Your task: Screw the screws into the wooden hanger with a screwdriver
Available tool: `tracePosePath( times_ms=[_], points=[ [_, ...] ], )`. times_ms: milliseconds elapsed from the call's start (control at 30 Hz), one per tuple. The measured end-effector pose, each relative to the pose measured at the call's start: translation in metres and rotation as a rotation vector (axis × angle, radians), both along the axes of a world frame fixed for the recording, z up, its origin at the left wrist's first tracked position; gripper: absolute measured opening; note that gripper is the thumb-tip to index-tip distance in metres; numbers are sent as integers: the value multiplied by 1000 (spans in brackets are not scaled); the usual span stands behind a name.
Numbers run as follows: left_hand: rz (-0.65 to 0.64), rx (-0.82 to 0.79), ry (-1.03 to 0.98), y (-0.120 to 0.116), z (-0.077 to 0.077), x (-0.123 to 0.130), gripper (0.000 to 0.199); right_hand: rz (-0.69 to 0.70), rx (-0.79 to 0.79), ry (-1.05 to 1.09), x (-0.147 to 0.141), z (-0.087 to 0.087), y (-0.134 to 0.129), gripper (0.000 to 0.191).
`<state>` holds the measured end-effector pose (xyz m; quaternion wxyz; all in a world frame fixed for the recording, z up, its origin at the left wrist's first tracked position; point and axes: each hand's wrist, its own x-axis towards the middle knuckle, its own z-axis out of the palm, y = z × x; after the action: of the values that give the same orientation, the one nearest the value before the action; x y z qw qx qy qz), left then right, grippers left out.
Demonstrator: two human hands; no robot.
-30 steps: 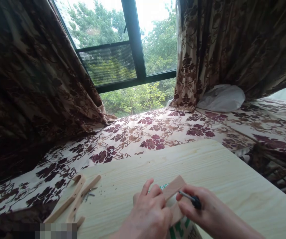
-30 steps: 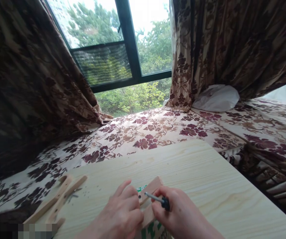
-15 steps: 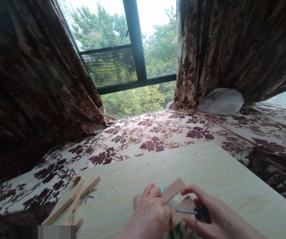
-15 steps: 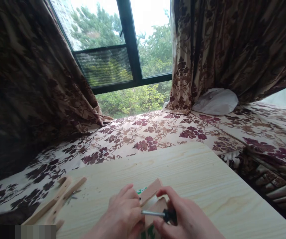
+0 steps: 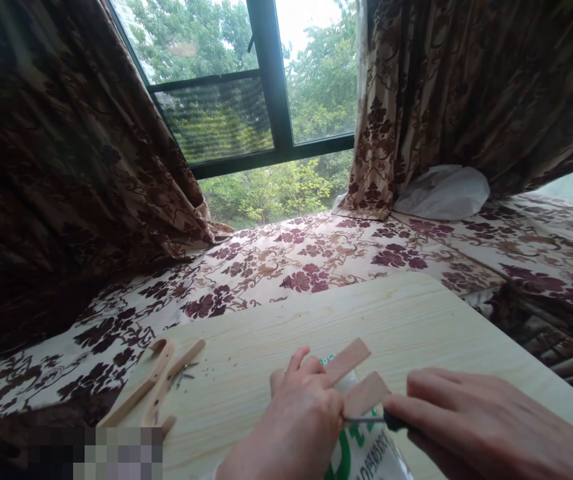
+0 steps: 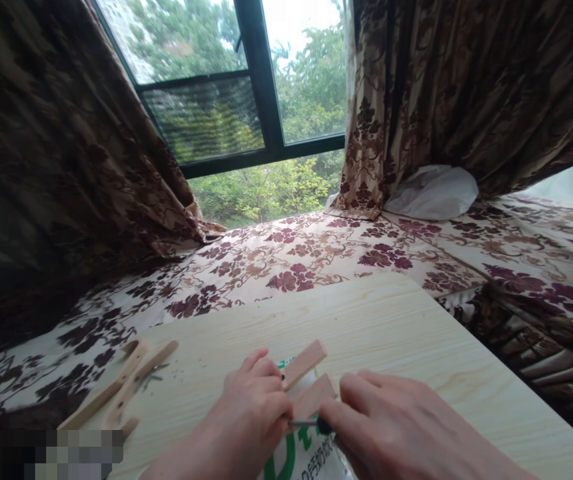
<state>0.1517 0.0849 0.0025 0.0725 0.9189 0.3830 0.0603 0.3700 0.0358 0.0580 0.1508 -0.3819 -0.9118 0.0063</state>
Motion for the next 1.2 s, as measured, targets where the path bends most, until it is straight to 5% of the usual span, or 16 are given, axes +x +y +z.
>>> tracePosePath(
  times_ms=[167, 400, 667, 967, 1200],
  points=[
    [15, -10, 5, 0, 4, 3, 24, 31, 115, -43, -12, 9, 8, 26],
    [23, -21, -9, -5, 16, 2, 23, 91, -10, -93, -15, 22, 4, 28],
    [6, 3, -34, -6, 25, 4, 27, 222, 196, -183, -27, 37, 8, 26],
    [-14, 1, -38, -5, 26, 1, 24, 235, -34, -293, -40, 38, 23, 14],
    [31, 14, -19, -6, 27, 1, 20, 302, -43, -311, -37, 39, 35, 10]
  ],
)
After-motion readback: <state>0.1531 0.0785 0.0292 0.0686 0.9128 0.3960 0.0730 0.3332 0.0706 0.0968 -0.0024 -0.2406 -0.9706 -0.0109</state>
